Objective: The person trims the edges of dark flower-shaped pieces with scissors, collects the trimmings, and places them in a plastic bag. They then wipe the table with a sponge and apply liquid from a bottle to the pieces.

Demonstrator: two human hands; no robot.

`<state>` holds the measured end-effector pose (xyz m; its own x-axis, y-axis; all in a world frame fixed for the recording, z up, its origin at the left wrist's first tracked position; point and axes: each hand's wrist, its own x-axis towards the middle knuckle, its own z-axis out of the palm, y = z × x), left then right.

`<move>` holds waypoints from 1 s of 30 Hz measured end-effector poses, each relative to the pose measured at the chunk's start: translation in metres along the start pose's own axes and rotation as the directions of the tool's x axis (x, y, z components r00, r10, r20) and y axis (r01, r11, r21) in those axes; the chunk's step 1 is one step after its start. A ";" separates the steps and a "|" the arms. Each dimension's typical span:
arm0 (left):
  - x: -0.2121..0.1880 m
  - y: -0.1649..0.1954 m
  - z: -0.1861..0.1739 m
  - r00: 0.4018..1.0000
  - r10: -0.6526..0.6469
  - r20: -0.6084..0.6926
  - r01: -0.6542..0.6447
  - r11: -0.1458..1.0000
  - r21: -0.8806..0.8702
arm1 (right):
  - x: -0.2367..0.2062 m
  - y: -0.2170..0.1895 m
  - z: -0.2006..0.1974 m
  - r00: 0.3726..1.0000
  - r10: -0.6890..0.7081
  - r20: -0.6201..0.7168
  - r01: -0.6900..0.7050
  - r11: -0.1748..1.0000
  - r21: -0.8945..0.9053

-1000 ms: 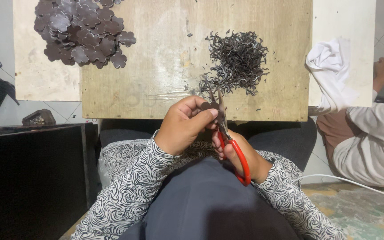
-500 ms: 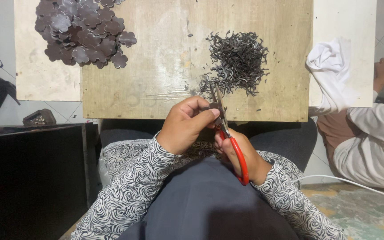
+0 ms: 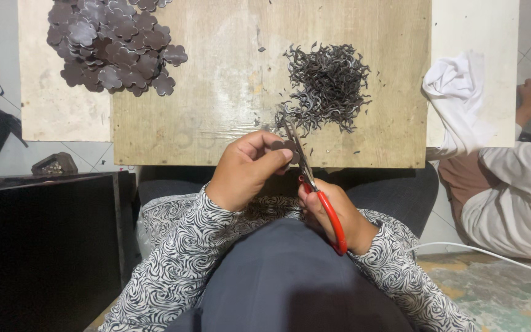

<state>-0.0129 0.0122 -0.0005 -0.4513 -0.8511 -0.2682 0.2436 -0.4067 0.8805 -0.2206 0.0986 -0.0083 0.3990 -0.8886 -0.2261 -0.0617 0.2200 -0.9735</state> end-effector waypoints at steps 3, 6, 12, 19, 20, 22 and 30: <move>0.001 0.000 -0.002 1.000 0.004 -0.012 -0.004 1.000 0.013 | 0.000 0.002 0.000 1.000 0.002 -0.010 -0.002 1.000 -0.010; 0.001 -0.001 -0.003 1.000 0.007 -0.019 -0.006 1.000 0.025 | -0.001 0.006 0.001 0.993 0.113 -0.022 -0.110 0.989 0.100; 0.007 -0.002 -0.010 0.997 -0.037 -0.068 0.042 0.997 0.062 | 0.005 0.018 0.002 0.981 0.088 -0.173 -0.095 0.995 -0.033; 0.022 -0.017 -0.045 0.931 0.163 -0.326 -0.037 0.932 0.361 | 0.011 0.029 -0.026 0.850 -0.053 -0.523 -0.113 0.953 -0.280; 0.023 -0.020 -0.053 0.902 0.271 -0.338 -0.068 0.860 0.506 | 0.009 0.029 -0.037 0.814 -0.060 -0.578 -0.157 0.935 -0.319; 0.024 -0.028 -0.068 0.829 0.384 -0.406 -0.012 0.739 0.673 | 0.003 0.031 -0.060 0.736 -0.095 -0.670 -0.254 0.879 -0.404; 0.039 -0.044 -0.104 0.707 0.625 -0.331 0.066 0.408 0.911 | 0.013 0.048 -0.150 0.664 -0.317 -0.677 -0.484 0.508 -0.713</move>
<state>0.0478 -0.0380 -0.0904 0.1177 -0.9658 0.2309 -0.7122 0.0799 0.6974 -0.3558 0.0366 -0.0626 -0.3348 -0.9324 0.1364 -0.8764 0.2549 -0.4085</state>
